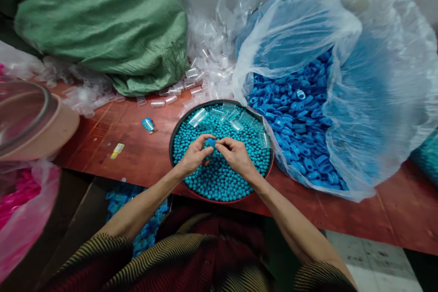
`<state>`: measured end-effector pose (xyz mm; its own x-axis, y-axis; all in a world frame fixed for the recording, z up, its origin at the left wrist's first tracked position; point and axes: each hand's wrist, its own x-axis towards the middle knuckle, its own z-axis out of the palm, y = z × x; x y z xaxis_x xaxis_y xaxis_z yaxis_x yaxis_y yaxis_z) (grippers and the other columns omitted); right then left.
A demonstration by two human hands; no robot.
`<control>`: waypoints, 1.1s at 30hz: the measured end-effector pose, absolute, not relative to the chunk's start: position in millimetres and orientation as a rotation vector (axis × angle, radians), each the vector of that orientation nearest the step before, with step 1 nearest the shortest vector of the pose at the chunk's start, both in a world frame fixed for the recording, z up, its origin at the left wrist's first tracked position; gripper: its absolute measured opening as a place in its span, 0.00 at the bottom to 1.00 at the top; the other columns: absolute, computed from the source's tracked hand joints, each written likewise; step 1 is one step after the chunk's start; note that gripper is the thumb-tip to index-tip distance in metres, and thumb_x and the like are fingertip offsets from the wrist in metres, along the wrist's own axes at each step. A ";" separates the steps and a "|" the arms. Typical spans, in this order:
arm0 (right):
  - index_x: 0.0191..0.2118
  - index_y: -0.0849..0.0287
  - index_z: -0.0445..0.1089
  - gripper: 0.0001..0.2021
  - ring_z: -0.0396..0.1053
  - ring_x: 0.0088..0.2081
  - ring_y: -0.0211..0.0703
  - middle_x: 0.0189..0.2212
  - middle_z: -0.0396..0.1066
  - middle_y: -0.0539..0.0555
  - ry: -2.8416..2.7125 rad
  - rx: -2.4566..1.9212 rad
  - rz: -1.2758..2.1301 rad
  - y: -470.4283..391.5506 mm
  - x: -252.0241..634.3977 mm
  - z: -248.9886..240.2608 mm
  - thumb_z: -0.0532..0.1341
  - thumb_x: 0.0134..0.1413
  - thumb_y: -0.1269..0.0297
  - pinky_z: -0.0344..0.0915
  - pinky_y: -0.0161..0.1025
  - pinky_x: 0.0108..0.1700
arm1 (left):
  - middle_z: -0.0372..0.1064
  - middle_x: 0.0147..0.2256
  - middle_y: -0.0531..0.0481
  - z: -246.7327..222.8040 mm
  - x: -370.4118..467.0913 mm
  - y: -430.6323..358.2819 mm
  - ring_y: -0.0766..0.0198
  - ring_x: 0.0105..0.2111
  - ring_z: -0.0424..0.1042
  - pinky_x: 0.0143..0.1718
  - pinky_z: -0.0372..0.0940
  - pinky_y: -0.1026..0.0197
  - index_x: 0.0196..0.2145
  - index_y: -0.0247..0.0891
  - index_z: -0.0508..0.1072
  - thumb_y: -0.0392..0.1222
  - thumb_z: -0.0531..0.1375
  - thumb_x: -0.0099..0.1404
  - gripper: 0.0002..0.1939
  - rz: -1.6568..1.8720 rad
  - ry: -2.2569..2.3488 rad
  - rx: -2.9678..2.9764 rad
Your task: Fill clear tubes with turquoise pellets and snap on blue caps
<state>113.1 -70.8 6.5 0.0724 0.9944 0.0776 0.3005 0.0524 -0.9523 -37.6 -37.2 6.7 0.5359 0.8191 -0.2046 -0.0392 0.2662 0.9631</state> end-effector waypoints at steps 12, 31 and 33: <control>0.42 0.59 0.70 0.19 0.69 0.27 0.38 0.29 0.70 0.49 -1.171 -1.342 1.339 -69.4 130.7 17.7 0.66 0.40 0.61 0.69 0.41 0.33 | 0.60 0.23 0.59 5.7 -45.7 -39.8 0.72 0.15 0.63 0.14 0.56 0.70 0.47 0.39 0.58 0.48 0.58 0.60 0.21 0.558 0.867 1.228; 0.64 0.63 0.48 0.42 0.63 0.55 0.60 0.55 0.61 0.68 -1.975 -1.380 0.516 -89.4 101.1 11.7 0.65 0.47 0.51 0.68 0.53 0.48 | 0.64 0.35 0.51 18.3 -43.7 -46.7 0.68 0.29 0.62 0.31 0.61 0.65 0.55 0.39 0.58 0.42 0.56 0.60 0.25 0.758 0.854 1.334; 0.65 0.64 0.41 0.47 0.66 0.51 0.61 0.53 0.61 0.69 -2.020 -1.419 0.406 -93.4 96.9 7.4 0.66 0.45 0.52 0.70 0.52 0.43 | 0.64 0.34 0.51 19.8 -42.4 -47.8 0.68 0.29 0.62 0.31 0.61 0.65 0.52 0.39 0.60 0.42 0.56 0.60 0.22 0.744 0.861 1.311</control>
